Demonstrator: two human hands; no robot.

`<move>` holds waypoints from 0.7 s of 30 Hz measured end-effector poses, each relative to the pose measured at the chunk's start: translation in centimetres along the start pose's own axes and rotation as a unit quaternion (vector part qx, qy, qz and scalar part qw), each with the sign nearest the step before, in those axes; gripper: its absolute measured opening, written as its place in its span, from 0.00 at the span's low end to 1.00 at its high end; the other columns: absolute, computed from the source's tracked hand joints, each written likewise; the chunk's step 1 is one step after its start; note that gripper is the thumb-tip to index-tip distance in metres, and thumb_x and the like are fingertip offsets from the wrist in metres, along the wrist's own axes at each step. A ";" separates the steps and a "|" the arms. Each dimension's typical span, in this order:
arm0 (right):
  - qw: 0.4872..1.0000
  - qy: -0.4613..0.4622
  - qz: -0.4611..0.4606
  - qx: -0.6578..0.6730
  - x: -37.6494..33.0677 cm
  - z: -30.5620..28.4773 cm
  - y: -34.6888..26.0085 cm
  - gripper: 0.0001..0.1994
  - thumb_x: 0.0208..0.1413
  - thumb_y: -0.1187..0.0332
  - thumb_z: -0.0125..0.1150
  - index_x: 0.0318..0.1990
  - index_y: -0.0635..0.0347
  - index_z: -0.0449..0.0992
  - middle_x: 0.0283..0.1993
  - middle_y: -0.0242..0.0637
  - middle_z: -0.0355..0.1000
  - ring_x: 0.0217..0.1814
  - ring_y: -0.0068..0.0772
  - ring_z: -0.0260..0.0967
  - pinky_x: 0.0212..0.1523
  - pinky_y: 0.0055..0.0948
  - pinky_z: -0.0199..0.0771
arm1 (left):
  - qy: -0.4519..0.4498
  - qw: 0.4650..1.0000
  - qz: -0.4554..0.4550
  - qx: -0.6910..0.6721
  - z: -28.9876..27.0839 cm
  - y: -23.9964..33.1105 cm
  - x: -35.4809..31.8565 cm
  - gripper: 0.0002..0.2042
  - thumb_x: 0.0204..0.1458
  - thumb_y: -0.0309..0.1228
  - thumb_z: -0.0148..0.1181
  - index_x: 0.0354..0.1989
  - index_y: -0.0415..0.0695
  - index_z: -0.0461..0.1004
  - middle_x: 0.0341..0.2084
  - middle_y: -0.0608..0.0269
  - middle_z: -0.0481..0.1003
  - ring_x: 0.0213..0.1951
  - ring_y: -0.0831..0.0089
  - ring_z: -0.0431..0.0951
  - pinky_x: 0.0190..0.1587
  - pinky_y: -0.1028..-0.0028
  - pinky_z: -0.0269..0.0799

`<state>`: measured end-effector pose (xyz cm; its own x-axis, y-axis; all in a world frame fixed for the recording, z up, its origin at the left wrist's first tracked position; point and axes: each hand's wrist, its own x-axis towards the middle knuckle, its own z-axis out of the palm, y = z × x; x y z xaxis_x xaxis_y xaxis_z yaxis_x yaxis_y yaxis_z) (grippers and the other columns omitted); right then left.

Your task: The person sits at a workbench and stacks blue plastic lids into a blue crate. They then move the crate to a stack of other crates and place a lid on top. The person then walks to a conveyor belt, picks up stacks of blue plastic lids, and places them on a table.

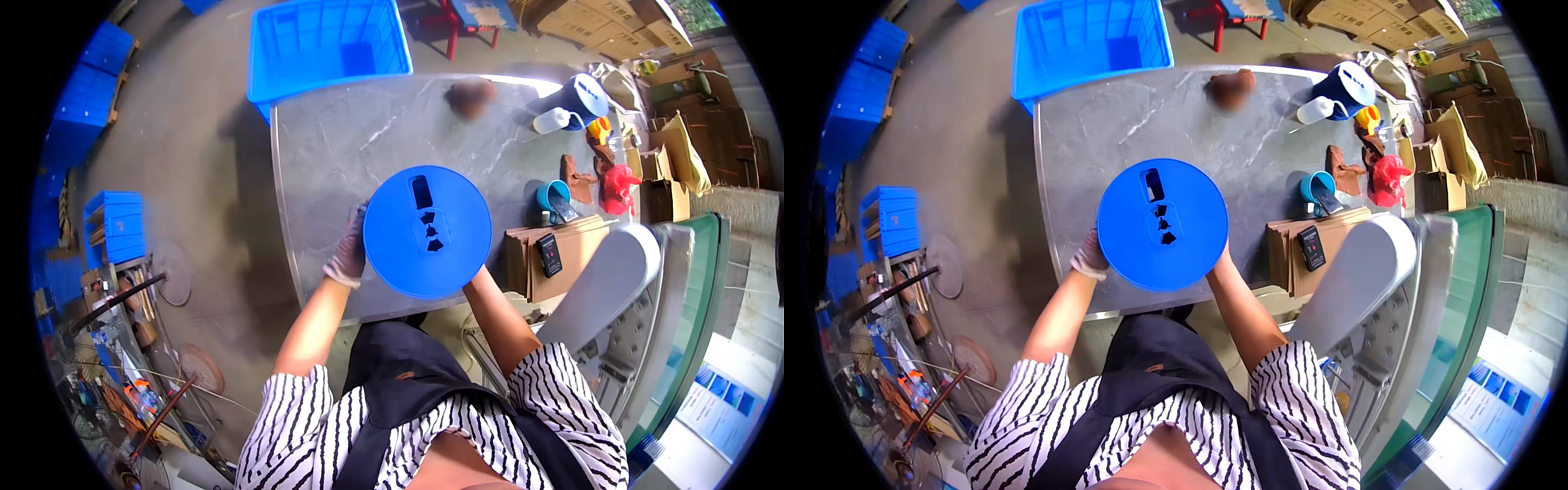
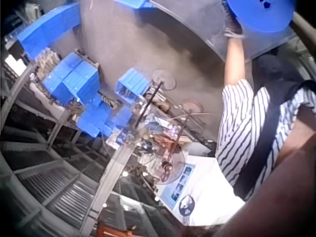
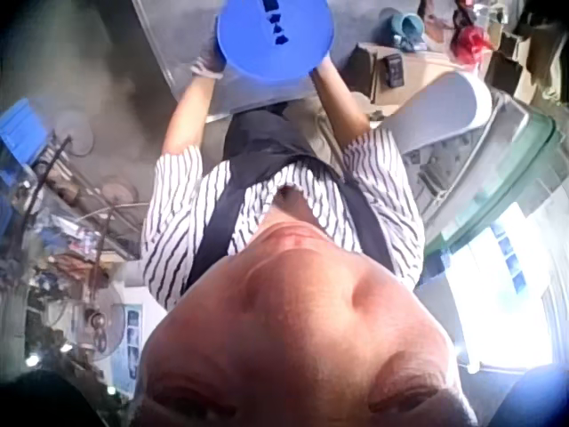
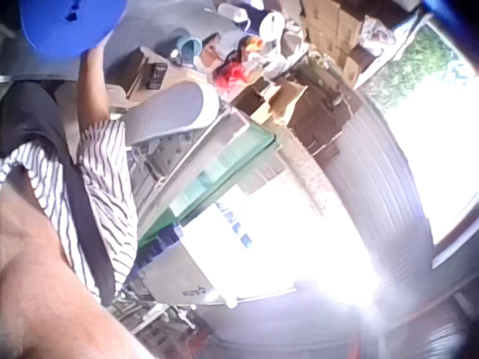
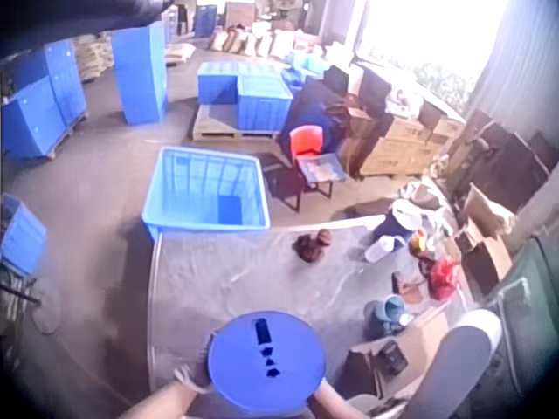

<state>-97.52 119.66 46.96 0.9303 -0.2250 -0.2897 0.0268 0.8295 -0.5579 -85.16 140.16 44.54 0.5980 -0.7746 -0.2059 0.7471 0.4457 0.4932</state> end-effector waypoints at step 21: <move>0.983 0.167 -0.068 -0.035 20.5 -4.8 -3.0 0.27 0.62 0.49 0.41 0.63 0.57 0.56 0.61 0.40 0.61 0.59 0.39 0.61 0.56 0.37 0.64 | 0.028 1.000 0.014 0.000 -8.1 2.4 21.3 0.22 0.57 0.47 0.50 0.54 0.46 0.66 0.49 0.63 0.69 0.51 0.72 0.68 0.56 0.69 0.61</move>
<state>-80.26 110.11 39.00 0.7480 -0.4961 -0.4410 0.1067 0.7456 -0.6578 -68.26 128.38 34.45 0.6343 -0.7352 -0.2392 0.7297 0.4671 0.4993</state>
